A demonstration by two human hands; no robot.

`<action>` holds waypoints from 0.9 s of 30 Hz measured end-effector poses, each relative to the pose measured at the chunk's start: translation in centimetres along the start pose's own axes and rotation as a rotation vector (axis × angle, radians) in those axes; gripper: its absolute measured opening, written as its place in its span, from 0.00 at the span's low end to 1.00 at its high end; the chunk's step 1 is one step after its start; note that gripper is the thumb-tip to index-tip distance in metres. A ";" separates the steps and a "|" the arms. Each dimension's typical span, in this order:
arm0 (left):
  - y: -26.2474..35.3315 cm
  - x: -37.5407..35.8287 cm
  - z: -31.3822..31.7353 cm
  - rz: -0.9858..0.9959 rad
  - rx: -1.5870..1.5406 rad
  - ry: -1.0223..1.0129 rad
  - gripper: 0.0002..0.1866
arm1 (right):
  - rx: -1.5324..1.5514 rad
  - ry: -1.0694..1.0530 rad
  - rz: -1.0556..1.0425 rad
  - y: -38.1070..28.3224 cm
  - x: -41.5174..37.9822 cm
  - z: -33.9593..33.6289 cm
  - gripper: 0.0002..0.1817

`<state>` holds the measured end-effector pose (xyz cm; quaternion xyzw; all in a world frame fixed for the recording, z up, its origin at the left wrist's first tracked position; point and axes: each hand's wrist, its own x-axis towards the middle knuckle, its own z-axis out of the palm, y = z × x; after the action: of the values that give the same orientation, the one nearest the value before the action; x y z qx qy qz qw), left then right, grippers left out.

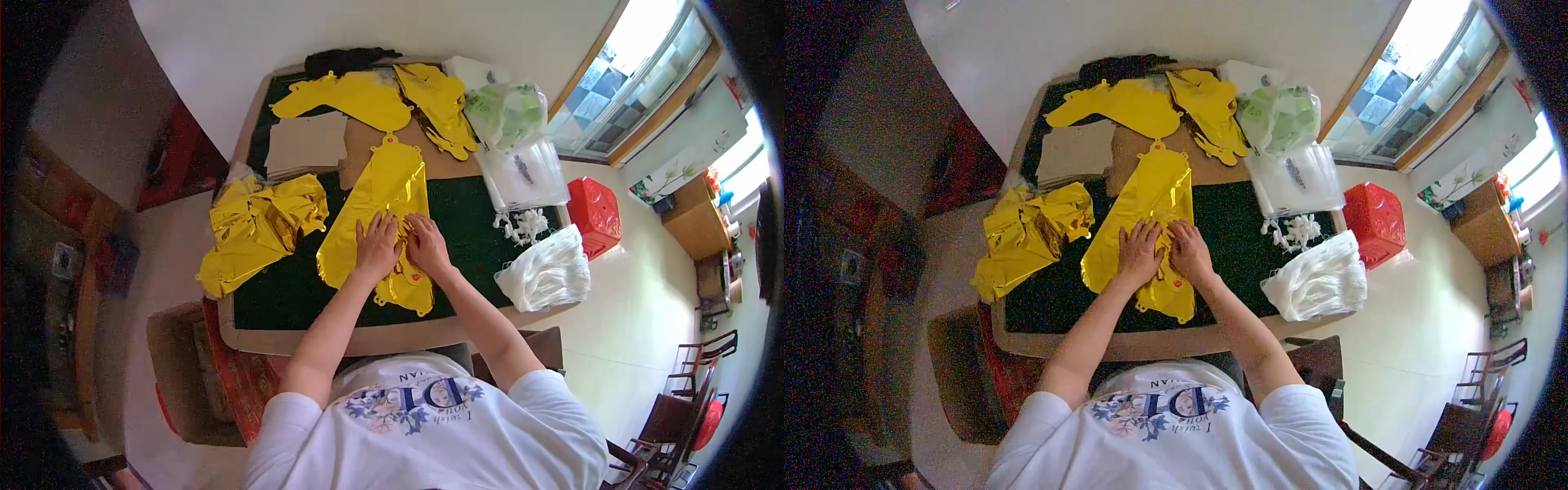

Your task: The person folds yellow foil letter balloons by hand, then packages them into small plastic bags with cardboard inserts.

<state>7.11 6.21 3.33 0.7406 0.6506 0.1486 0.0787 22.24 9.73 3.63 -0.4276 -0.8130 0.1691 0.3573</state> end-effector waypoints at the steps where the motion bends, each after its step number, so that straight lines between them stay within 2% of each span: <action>1: -0.1 0.1 0.0 0.001 0.001 0.002 0.29 | 0.002 -0.004 -0.007 0.1 -0.1 0.0 0.18; 10: -1.0 -0.2 0.5 -0.008 0.074 -0.065 0.29 | -0.008 -0.015 -0.022 0.5 -0.3 0.5 0.14; 19: -1.1 -0.7 -1.9 0.030 0.124 -0.235 0.42 | -0.041 0.009 -0.026 0.0 -0.2 0.3 0.15; 21: -1.0 -0.9 -2.3 -0.026 0.112 -0.224 0.46 | -0.045 0.011 -0.032 0.0 -0.2 0.2 0.14; 25: -3.3 -2.7 -2.9 -0.128 0.120 -0.119 0.44 | -0.038 -0.008 -0.015 0.0 -0.3 0.2 0.14; 27: -5.8 -4.2 -1.7 -0.336 -0.006 0.105 0.43 | -0.040 -0.006 -0.018 0.0 -0.2 0.3 0.14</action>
<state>0.63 2.73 2.65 0.6125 0.7678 0.1741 0.0705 22.10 9.57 3.34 -0.4268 -0.8211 0.1511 0.3477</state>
